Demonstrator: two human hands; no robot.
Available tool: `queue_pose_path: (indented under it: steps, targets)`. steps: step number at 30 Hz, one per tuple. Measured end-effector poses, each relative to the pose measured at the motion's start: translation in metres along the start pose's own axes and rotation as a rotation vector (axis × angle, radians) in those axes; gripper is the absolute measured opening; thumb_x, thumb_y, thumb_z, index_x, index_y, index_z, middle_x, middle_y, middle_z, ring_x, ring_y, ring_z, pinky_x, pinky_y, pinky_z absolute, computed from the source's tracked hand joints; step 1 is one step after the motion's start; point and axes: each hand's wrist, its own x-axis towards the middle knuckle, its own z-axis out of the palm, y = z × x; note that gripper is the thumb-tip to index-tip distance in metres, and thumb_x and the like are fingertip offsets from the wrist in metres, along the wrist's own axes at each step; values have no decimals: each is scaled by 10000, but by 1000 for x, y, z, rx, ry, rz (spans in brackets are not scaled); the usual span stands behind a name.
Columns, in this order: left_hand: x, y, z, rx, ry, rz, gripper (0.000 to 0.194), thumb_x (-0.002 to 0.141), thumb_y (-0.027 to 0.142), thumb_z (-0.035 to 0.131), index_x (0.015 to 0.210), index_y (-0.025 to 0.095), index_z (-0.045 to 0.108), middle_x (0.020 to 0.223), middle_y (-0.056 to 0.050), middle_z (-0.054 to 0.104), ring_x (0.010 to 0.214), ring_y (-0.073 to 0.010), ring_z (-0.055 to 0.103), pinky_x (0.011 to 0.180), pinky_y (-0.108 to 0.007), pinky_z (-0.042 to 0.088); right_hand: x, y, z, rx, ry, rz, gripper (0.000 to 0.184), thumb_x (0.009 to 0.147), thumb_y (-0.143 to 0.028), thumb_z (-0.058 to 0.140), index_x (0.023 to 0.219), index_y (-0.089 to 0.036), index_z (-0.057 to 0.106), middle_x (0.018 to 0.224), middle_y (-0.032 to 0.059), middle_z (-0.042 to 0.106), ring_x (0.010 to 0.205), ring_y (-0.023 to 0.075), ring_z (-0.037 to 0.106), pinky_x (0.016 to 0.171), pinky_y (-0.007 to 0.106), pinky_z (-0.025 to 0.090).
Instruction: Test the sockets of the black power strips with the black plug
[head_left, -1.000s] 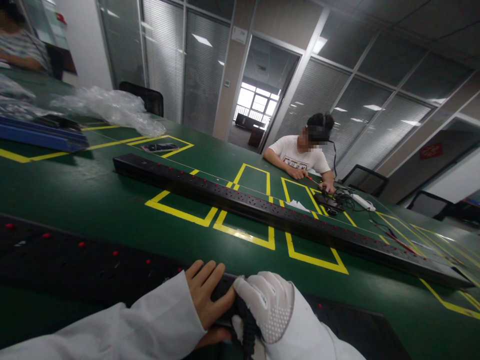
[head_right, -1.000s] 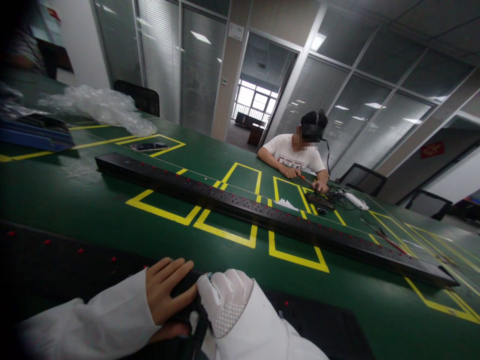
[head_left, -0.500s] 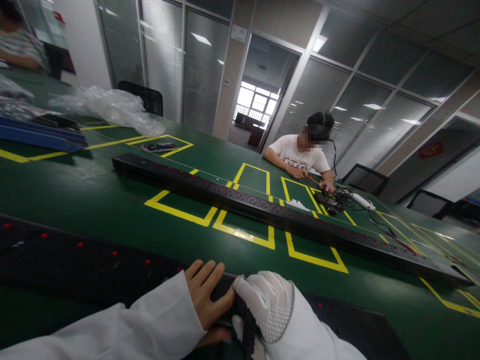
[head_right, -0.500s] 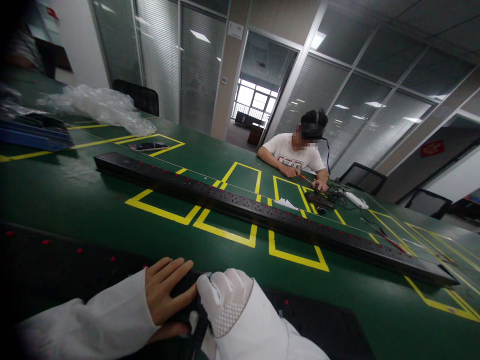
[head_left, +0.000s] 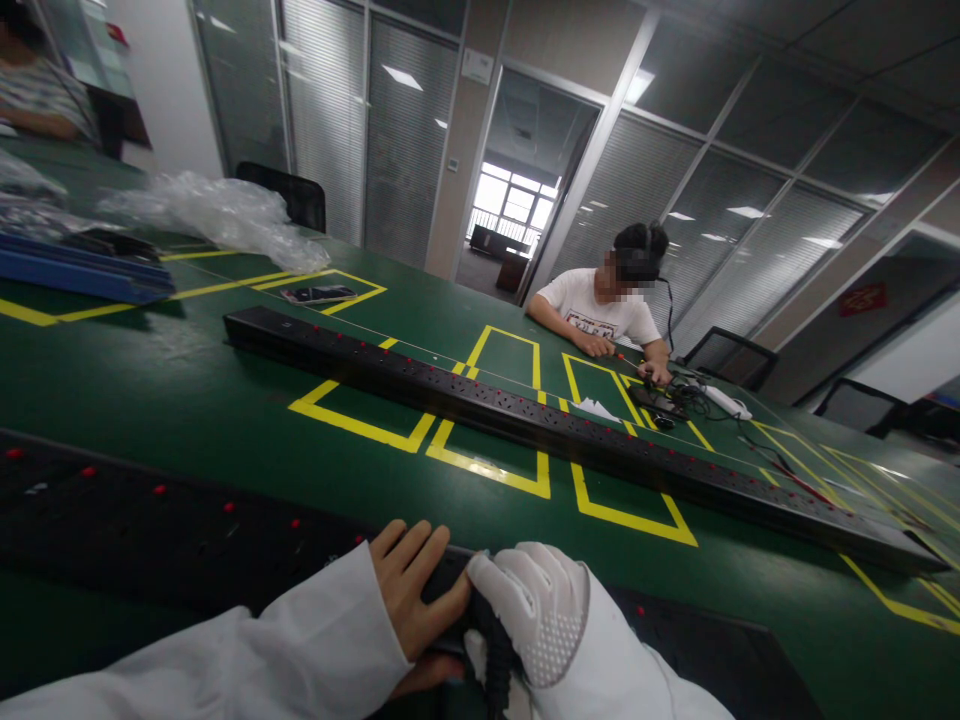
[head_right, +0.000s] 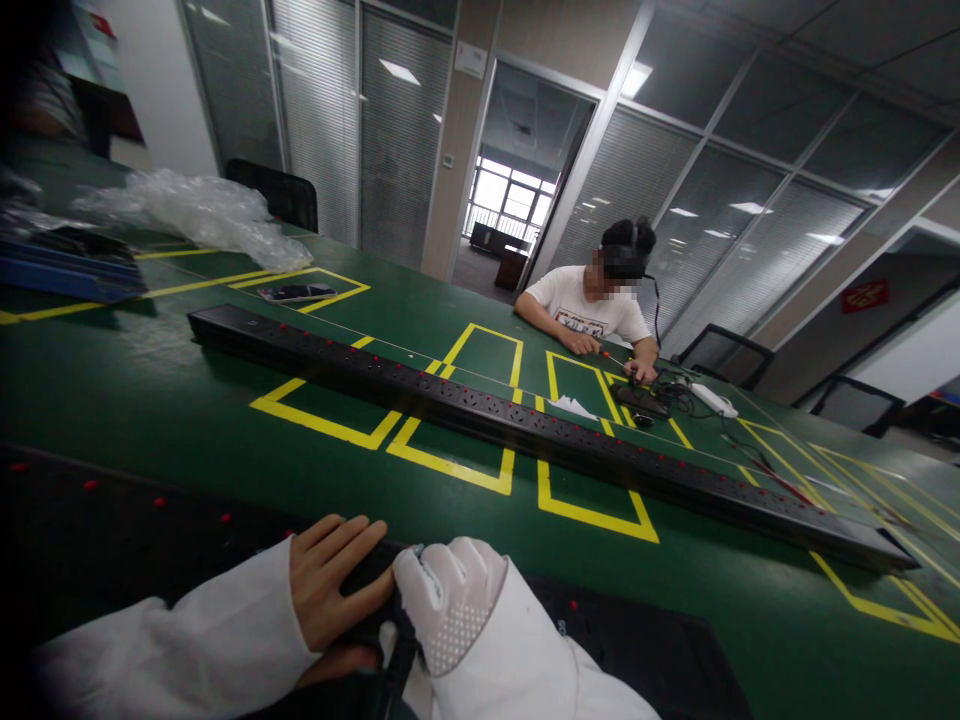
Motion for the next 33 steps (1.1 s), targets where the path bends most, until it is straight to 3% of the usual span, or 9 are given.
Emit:
queue_pose_path:
  steps: [4, 10, 23, 33]
  targets:
    - [0, 0, 1, 1, -11, 11, 665, 702, 603, 667, 1261, 290, 490, 1171, -174, 622, 1000, -368, 608, 838, -525, 429, 0, 0, 0, 0, 4, 3, 282, 935, -370, 513, 1106, -153, 569, 1013, 55, 606, 814, 138, 601, 711, 311, 526]
    - [0, 1, 2, -38, 39, -4, 613, 804, 717, 445, 1226, 280, 529, 1137, -194, 628, 979, -372, 611, 814, -542, 431, -1, 0, 0, 1, 5, 5, 277, 933, -365, 517, 1100, -151, 569, 1005, 52, 604, 808, 137, 598, 706, 309, 524]
    - [0, 1, 3, -12, 15, -1, 600, 816, 716, 431, 1249, 307, 503, 1148, -183, 632, 992, -363, 616, 824, -544, 428, 0, 0, 0, 8, 1, 3, 277, 934, -369, 515, 1095, -151, 569, 998, 50, 603, 799, 134, 595, 699, 304, 521]
    - [1, 1, 0, 0, -14, 6, 666, 760, 735, 510, 1255, 292, 466, 1155, -186, 629, 999, -366, 618, 829, -540, 430, 0, 0, -1, 13, -2, -2, 265, 934, -349, 521, 1103, -151, 572, 1010, 53, 609, 810, 135, 605, 704, 306, 531]
